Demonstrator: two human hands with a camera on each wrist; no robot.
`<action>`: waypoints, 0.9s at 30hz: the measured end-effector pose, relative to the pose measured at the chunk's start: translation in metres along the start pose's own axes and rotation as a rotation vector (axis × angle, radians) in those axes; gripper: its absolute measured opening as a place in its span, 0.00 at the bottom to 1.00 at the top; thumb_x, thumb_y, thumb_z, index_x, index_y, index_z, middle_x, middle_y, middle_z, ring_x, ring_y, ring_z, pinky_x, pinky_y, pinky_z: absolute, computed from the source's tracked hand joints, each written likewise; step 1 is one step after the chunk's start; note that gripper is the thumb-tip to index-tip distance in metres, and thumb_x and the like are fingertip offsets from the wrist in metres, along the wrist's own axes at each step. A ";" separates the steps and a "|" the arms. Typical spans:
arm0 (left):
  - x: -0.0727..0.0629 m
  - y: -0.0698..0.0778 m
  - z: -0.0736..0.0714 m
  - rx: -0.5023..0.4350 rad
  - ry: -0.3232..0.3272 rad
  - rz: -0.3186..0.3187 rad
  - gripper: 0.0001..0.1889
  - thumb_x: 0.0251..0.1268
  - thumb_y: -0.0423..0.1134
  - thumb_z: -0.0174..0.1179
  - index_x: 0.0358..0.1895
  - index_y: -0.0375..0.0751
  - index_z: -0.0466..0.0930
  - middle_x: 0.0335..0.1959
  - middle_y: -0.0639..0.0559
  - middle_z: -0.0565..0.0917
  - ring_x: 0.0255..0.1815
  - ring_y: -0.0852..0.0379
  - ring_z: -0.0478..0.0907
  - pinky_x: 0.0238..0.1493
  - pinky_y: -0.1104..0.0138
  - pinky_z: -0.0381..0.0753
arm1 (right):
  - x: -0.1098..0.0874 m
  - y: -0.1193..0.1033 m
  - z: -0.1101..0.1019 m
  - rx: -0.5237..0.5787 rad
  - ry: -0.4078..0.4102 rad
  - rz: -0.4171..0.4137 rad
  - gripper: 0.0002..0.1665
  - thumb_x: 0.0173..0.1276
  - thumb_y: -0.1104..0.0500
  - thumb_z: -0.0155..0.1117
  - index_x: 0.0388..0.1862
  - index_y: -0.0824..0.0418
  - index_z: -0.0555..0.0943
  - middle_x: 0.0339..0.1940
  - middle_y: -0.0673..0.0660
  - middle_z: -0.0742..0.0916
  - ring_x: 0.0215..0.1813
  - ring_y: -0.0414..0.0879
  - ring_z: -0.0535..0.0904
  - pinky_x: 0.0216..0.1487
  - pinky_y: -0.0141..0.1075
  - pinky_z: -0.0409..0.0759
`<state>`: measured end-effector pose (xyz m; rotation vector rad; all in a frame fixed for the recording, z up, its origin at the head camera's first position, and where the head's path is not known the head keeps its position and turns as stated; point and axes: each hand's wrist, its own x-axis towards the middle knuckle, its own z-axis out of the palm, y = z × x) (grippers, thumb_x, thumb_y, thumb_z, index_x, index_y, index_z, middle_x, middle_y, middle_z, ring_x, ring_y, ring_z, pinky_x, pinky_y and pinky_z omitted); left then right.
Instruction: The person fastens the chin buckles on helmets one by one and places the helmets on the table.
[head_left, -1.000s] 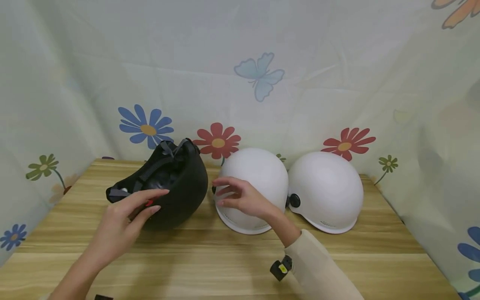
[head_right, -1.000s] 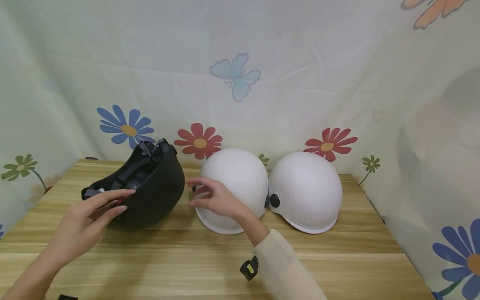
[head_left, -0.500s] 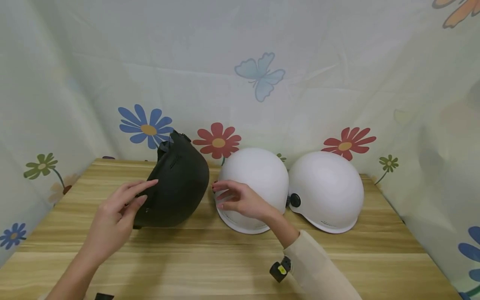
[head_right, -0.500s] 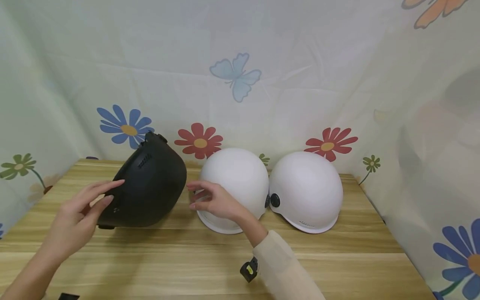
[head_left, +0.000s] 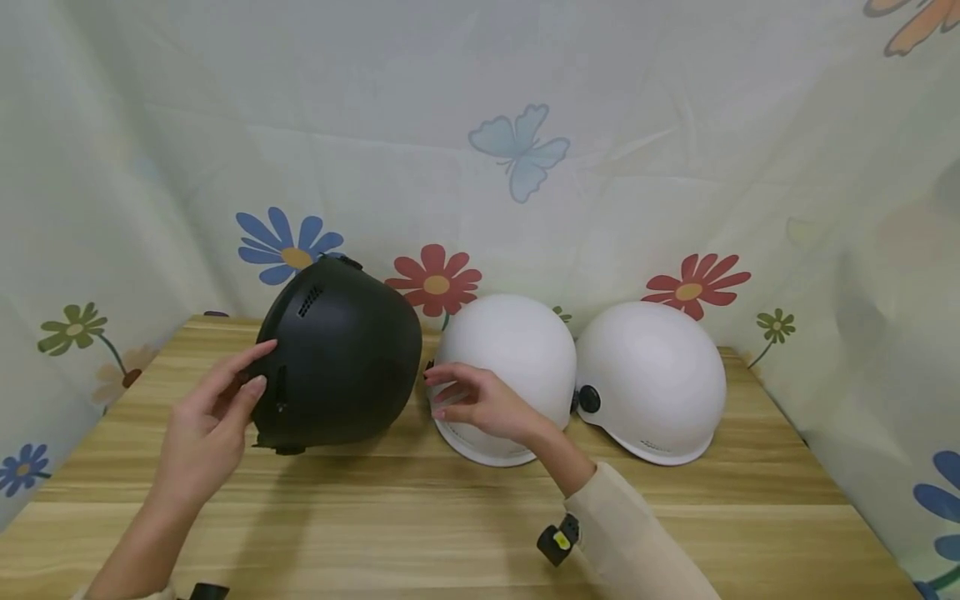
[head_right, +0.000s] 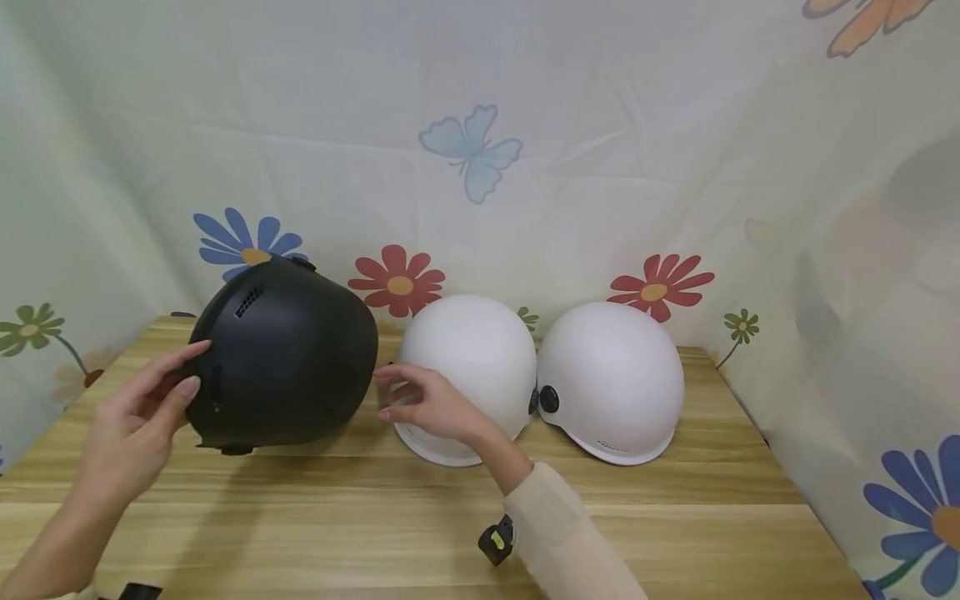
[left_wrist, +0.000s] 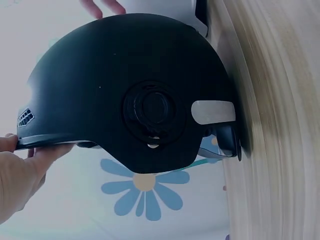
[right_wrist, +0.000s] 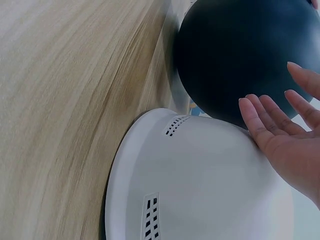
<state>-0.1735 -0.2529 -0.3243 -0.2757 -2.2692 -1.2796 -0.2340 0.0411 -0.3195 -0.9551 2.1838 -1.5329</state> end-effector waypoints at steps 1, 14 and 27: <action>0.000 0.000 0.000 0.004 0.002 0.002 0.19 0.68 0.30 0.48 0.61 0.44 0.72 0.35 0.55 0.70 0.24 0.62 0.65 0.22 0.77 0.65 | 0.000 0.000 0.000 -0.001 0.001 0.001 0.26 0.59 0.74 0.59 0.57 0.74 0.68 0.53 0.69 0.75 0.52 0.64 0.73 0.53 0.41 0.74; 0.002 -0.001 0.000 -0.051 0.085 -0.135 0.19 0.68 0.33 0.48 0.61 0.46 0.71 0.31 0.55 0.69 0.18 0.63 0.62 0.18 0.75 0.63 | 0.003 0.018 0.001 0.017 0.009 0.023 0.26 0.60 0.74 0.59 0.58 0.74 0.68 0.53 0.69 0.75 0.52 0.65 0.73 0.50 0.32 0.74; 0.006 -0.037 -0.005 -1.049 0.249 -0.314 0.25 0.58 0.24 0.55 0.62 0.35 0.68 0.49 0.45 0.75 0.45 0.57 0.78 0.33 0.67 0.80 | 0.006 0.037 0.007 0.062 0.007 0.093 0.33 0.60 0.70 0.62 0.64 0.67 0.64 0.58 0.63 0.73 0.54 0.57 0.74 0.50 0.34 0.75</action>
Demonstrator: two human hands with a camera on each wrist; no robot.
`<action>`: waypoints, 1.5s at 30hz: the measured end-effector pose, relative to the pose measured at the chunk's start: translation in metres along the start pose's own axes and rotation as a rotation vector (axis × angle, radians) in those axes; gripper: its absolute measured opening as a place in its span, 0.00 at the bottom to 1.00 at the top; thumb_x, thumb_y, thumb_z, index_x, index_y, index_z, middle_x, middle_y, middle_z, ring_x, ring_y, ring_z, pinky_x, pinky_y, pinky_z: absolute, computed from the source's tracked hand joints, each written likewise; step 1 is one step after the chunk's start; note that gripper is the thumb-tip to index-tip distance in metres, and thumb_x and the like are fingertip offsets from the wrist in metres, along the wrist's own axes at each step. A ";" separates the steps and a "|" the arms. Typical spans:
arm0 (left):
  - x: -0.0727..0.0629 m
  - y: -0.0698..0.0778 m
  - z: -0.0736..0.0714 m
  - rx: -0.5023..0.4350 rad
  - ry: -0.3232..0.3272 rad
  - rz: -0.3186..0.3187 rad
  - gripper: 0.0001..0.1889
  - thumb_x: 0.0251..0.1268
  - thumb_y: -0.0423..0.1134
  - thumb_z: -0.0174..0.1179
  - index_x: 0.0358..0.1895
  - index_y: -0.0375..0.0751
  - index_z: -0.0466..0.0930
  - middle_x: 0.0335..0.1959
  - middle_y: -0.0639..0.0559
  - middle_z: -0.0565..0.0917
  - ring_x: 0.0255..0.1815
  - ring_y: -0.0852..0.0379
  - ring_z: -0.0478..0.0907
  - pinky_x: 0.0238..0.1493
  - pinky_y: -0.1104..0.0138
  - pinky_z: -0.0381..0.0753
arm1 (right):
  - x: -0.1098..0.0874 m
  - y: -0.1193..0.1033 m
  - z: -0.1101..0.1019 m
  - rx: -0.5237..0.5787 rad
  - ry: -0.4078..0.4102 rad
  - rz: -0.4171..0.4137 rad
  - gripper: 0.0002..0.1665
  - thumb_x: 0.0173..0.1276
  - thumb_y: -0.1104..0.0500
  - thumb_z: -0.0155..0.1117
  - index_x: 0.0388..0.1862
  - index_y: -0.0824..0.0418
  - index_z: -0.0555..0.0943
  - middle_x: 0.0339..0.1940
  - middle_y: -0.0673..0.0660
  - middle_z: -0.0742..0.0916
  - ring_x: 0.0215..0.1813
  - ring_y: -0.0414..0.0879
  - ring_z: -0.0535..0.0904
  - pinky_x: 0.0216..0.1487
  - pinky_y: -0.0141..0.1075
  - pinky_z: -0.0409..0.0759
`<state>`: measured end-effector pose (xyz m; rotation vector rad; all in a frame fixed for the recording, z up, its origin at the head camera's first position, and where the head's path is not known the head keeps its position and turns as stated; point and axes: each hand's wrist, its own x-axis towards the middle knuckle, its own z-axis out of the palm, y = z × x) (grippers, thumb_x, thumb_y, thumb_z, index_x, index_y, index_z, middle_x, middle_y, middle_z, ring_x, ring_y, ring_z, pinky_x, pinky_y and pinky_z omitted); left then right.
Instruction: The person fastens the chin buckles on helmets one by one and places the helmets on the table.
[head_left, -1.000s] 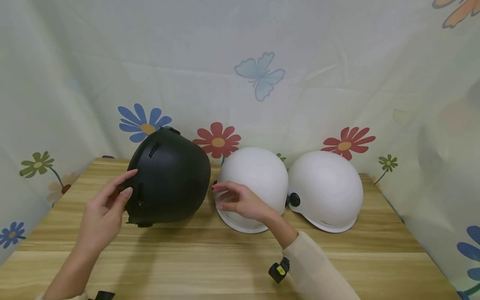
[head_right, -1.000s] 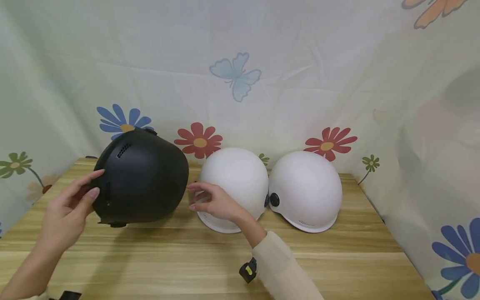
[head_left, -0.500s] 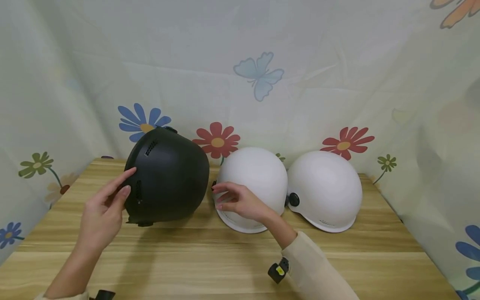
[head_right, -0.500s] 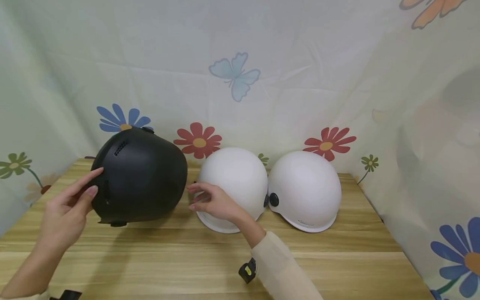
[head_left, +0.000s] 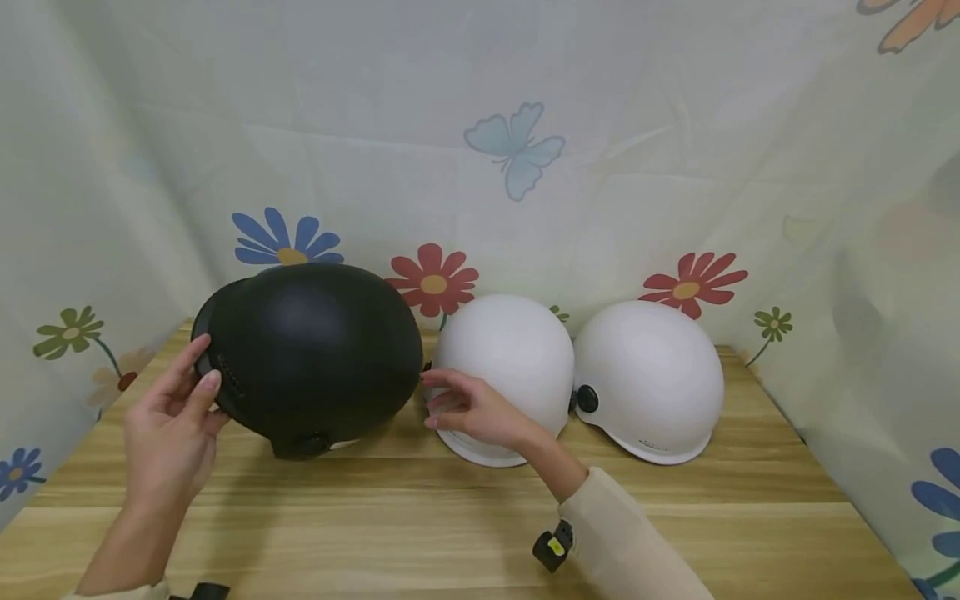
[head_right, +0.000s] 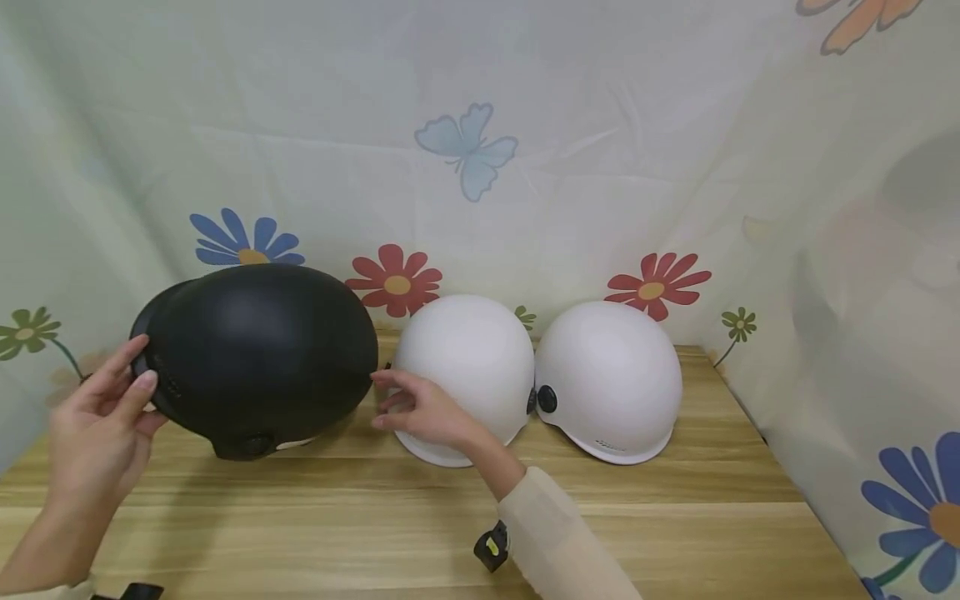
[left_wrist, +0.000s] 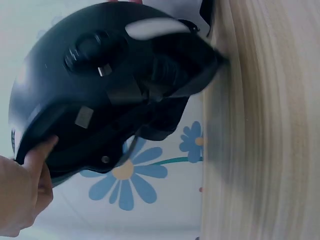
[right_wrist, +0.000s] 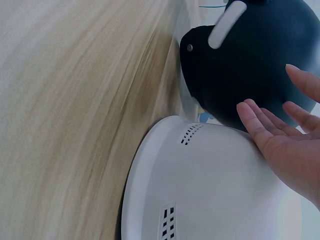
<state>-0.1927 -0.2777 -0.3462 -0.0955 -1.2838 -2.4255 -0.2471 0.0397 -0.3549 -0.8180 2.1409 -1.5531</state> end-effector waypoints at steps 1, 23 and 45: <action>0.001 -0.003 -0.004 -0.006 -0.001 -0.013 0.26 0.57 0.23 0.55 0.62 0.35 0.68 0.50 0.45 0.75 0.46 0.57 0.78 0.34 0.67 0.79 | 0.000 0.000 0.000 -0.002 -0.002 0.004 0.34 0.60 0.69 0.62 0.65 0.67 0.63 0.59 0.62 0.73 0.55 0.57 0.73 0.51 0.34 0.75; 0.013 -0.025 -0.060 0.364 -0.078 -0.247 0.37 0.53 0.27 0.63 0.67 0.53 0.61 0.55 0.54 0.75 0.46 0.66 0.77 0.38 0.69 0.79 | 0.003 0.005 0.005 0.029 -0.032 0.065 0.40 0.61 0.69 0.61 0.70 0.62 0.57 0.68 0.59 0.65 0.61 0.57 0.69 0.53 0.35 0.74; -0.003 -0.012 -0.042 0.893 -0.130 -0.390 0.45 0.56 0.45 0.64 0.71 0.64 0.43 0.73 0.43 0.37 0.57 0.64 0.68 0.35 0.83 0.70 | 0.008 0.004 0.019 0.033 -0.002 0.090 0.41 0.60 0.68 0.63 0.70 0.60 0.56 0.70 0.58 0.62 0.64 0.56 0.65 0.53 0.35 0.73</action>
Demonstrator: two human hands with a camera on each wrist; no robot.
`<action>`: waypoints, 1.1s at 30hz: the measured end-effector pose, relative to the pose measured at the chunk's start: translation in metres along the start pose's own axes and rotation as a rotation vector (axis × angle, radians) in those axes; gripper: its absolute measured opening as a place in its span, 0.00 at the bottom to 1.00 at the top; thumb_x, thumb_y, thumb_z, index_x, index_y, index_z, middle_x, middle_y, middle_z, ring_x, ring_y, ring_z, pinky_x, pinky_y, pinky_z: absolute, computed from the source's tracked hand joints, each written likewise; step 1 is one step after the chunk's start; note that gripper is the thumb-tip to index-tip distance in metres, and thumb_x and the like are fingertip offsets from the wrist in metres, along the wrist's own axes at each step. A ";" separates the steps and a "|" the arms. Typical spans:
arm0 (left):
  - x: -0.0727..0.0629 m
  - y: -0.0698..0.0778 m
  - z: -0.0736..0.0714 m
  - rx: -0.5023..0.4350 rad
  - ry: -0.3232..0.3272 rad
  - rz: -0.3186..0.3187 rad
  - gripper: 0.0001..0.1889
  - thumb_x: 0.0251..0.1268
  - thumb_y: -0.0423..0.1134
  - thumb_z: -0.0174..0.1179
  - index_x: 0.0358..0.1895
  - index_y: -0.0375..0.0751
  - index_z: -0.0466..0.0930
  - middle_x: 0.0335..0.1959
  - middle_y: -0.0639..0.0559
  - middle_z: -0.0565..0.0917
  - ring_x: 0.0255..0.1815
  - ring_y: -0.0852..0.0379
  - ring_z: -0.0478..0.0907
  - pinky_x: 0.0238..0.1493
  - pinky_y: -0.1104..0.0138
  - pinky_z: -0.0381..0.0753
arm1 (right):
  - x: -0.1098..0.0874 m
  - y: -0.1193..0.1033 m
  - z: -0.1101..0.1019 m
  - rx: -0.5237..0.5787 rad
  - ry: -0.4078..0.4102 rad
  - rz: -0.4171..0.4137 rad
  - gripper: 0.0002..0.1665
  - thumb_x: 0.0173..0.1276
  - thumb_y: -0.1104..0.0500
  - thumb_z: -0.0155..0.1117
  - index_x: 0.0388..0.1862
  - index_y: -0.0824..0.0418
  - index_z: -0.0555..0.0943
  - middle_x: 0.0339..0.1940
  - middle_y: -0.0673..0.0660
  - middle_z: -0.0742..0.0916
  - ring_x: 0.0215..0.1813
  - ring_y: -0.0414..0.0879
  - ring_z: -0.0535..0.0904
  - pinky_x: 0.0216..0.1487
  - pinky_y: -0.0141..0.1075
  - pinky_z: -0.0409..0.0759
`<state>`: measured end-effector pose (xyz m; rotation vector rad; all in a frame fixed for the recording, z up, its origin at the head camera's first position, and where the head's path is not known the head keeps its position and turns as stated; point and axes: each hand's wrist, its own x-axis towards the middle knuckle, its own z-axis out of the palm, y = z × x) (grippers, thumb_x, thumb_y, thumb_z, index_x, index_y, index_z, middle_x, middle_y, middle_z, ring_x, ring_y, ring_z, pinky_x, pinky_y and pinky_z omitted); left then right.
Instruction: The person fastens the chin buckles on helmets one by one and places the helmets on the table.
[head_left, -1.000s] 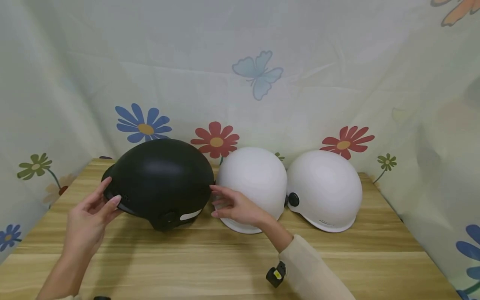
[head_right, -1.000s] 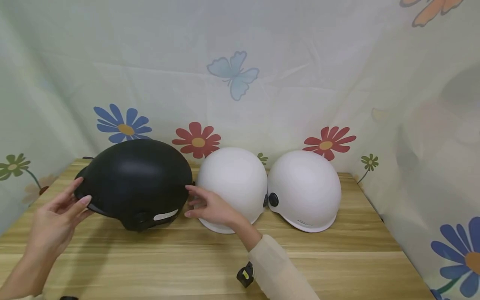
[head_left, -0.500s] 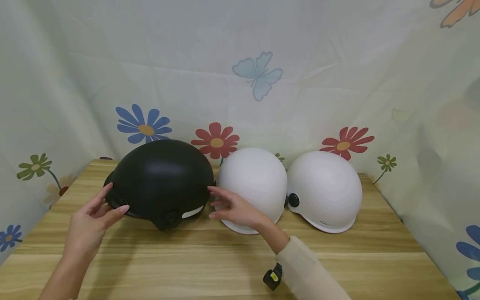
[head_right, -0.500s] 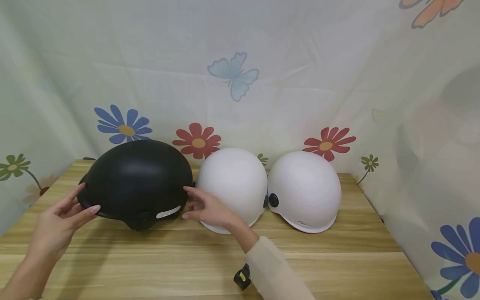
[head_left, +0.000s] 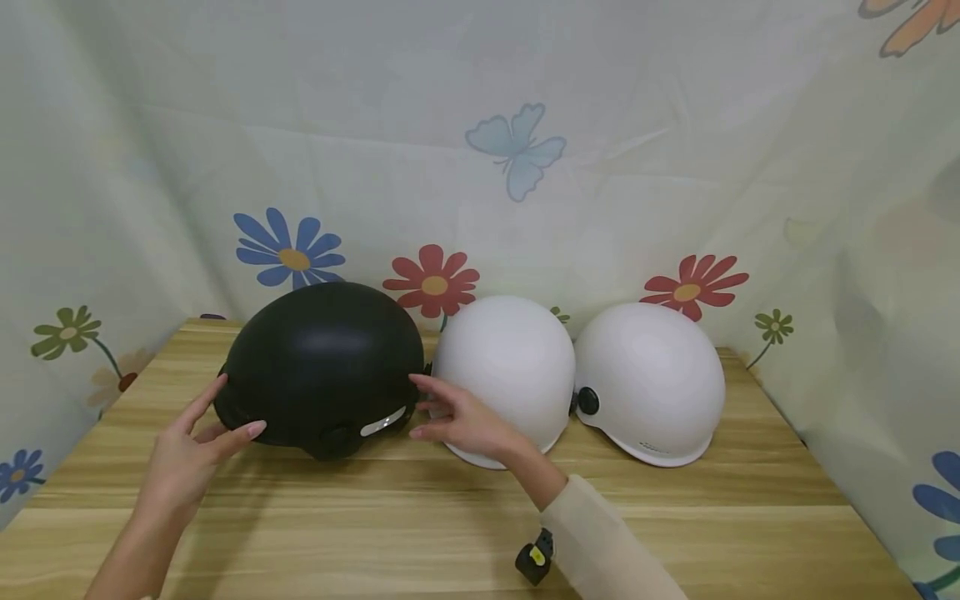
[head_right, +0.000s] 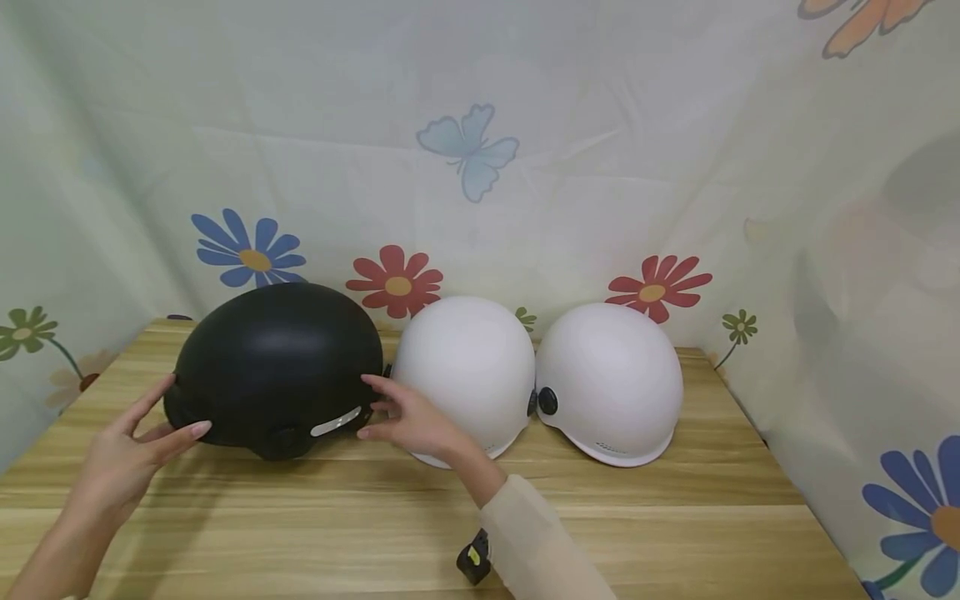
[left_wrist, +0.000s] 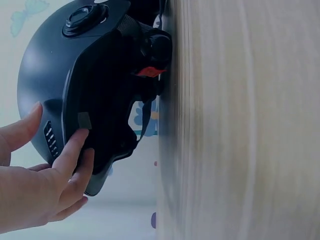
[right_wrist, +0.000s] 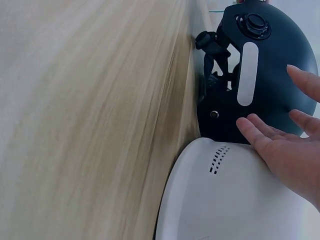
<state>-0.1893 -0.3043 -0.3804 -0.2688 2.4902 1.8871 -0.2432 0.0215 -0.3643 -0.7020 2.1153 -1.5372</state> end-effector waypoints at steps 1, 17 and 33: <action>0.001 -0.001 0.000 0.011 -0.004 0.000 0.45 0.56 0.45 0.64 0.71 0.65 0.42 0.73 0.46 0.34 0.61 0.58 0.65 0.35 0.83 0.70 | 0.002 0.004 0.000 -0.001 0.005 0.002 0.41 0.60 0.66 0.63 0.70 0.58 0.57 0.70 0.57 0.62 0.64 0.56 0.65 0.53 0.35 0.73; 0.012 -0.008 -0.007 0.162 -0.147 0.023 0.51 0.58 0.49 0.61 0.71 0.53 0.26 0.72 0.43 0.31 0.64 0.30 0.53 0.52 0.60 0.72 | 0.010 0.014 0.009 -0.016 0.046 0.006 0.43 0.58 0.64 0.66 0.70 0.54 0.58 0.69 0.53 0.63 0.66 0.51 0.63 0.60 0.44 0.67; 0.027 -0.012 -0.009 0.167 -0.329 -0.024 0.52 0.63 0.47 0.57 0.68 0.40 0.18 0.69 0.34 0.25 0.62 0.23 0.46 0.56 0.38 0.55 | 0.016 0.014 0.014 0.023 0.046 0.050 0.43 0.57 0.68 0.65 0.70 0.55 0.59 0.70 0.54 0.63 0.68 0.53 0.60 0.61 0.47 0.65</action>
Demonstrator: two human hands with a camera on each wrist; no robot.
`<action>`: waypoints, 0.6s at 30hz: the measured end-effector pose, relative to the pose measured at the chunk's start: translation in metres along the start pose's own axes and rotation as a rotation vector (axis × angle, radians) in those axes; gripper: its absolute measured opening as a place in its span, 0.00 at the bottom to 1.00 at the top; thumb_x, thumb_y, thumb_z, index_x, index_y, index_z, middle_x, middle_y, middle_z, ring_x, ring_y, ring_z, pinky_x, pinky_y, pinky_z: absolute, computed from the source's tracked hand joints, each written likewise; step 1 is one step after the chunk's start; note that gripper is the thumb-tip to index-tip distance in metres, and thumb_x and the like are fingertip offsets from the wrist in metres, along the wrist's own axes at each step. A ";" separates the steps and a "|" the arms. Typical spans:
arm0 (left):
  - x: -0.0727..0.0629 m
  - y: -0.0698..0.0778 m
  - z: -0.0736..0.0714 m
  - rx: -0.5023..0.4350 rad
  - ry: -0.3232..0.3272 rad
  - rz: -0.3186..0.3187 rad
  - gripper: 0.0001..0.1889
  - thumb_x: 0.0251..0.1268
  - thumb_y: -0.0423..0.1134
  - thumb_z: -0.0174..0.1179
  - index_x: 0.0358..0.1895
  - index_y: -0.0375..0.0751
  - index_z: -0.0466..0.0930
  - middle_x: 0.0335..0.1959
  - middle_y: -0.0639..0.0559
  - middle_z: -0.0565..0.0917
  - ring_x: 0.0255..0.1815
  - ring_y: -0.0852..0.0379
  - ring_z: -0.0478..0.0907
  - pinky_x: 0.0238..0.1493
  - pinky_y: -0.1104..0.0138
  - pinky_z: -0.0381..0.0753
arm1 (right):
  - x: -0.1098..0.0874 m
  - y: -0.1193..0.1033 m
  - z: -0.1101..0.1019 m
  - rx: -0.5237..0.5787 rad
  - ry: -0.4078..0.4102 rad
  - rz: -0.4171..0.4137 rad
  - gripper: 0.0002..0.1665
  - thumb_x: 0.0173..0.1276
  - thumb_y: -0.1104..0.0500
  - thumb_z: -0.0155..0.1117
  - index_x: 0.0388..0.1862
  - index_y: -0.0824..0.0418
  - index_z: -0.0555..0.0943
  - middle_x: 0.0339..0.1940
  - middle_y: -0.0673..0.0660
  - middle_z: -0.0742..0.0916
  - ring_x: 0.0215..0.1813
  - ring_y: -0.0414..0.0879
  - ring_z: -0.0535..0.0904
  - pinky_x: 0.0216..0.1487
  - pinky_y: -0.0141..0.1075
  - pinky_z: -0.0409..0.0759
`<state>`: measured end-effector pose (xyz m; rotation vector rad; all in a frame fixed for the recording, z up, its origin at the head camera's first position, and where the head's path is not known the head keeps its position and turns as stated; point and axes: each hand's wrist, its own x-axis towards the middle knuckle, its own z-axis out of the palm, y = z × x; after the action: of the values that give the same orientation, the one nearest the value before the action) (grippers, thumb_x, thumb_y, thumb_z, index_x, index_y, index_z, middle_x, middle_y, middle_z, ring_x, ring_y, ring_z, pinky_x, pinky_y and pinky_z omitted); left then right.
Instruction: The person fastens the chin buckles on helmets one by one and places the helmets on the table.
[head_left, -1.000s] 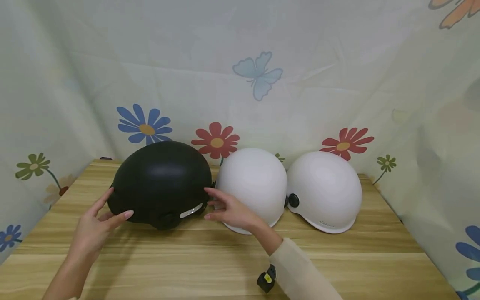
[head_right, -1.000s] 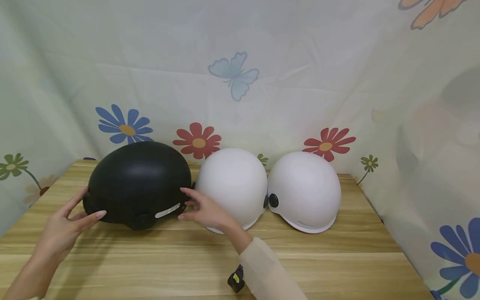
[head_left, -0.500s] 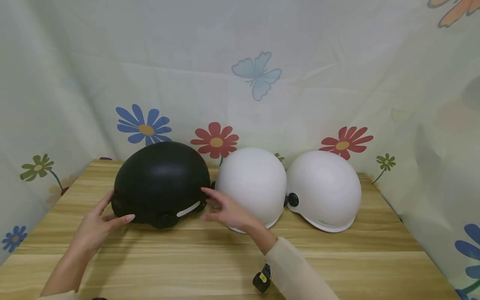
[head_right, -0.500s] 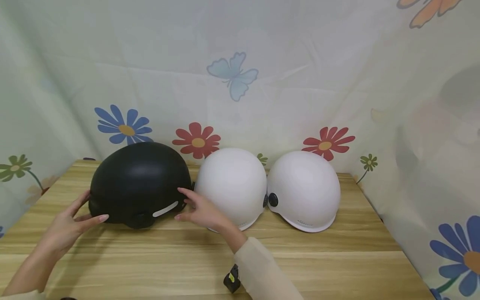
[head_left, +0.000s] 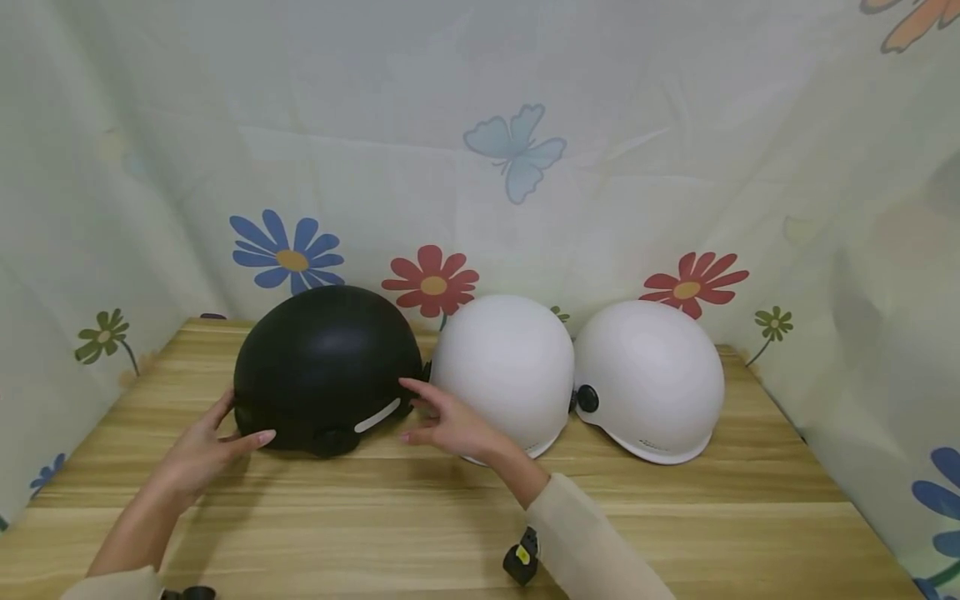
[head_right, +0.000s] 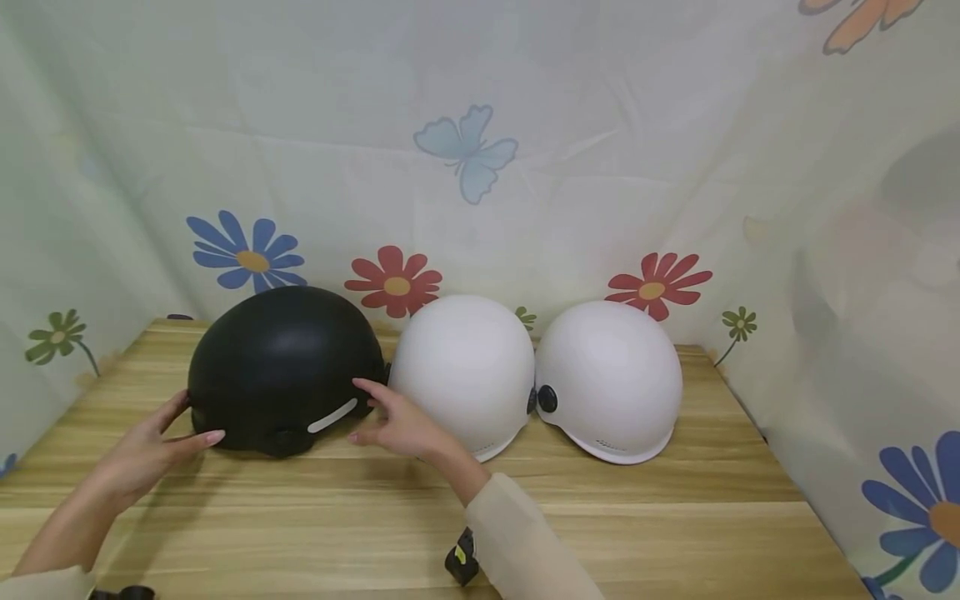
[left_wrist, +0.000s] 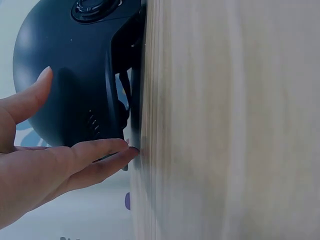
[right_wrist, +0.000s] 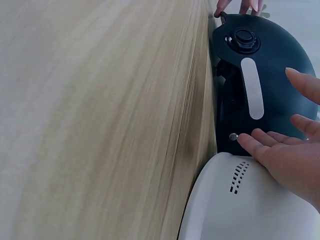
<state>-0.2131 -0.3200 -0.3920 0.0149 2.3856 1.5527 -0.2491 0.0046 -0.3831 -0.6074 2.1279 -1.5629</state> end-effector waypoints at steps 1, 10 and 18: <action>0.000 0.000 0.000 -0.006 -0.004 0.000 0.52 0.63 0.47 0.57 0.68 0.40 0.18 0.68 0.34 0.24 0.62 0.23 0.45 0.57 0.38 0.55 | 0.000 0.000 0.000 -0.003 0.001 0.000 0.43 0.57 0.68 0.66 0.70 0.54 0.59 0.69 0.53 0.63 0.68 0.52 0.60 0.61 0.46 0.65; 0.006 0.001 -0.004 -0.025 -0.041 -0.003 0.53 0.63 0.45 0.57 0.66 0.39 0.15 0.67 0.33 0.22 0.63 0.23 0.42 0.57 0.38 0.54 | 0.003 -0.001 -0.002 -0.029 -0.027 -0.007 0.44 0.57 0.65 0.67 0.70 0.53 0.58 0.70 0.51 0.61 0.69 0.51 0.57 0.63 0.46 0.62; 0.014 -0.002 -0.006 -0.024 -0.072 -0.018 0.54 0.63 0.44 0.57 0.66 0.39 0.14 0.67 0.28 0.24 0.64 0.24 0.39 0.57 0.38 0.55 | 0.006 -0.003 -0.002 -0.018 -0.035 -0.001 0.45 0.58 0.67 0.65 0.71 0.54 0.56 0.71 0.52 0.60 0.70 0.52 0.56 0.64 0.47 0.59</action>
<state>-0.2274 -0.3244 -0.3946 0.0427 2.3055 1.5461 -0.2551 0.0022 -0.3805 -0.6367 2.1177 -1.5242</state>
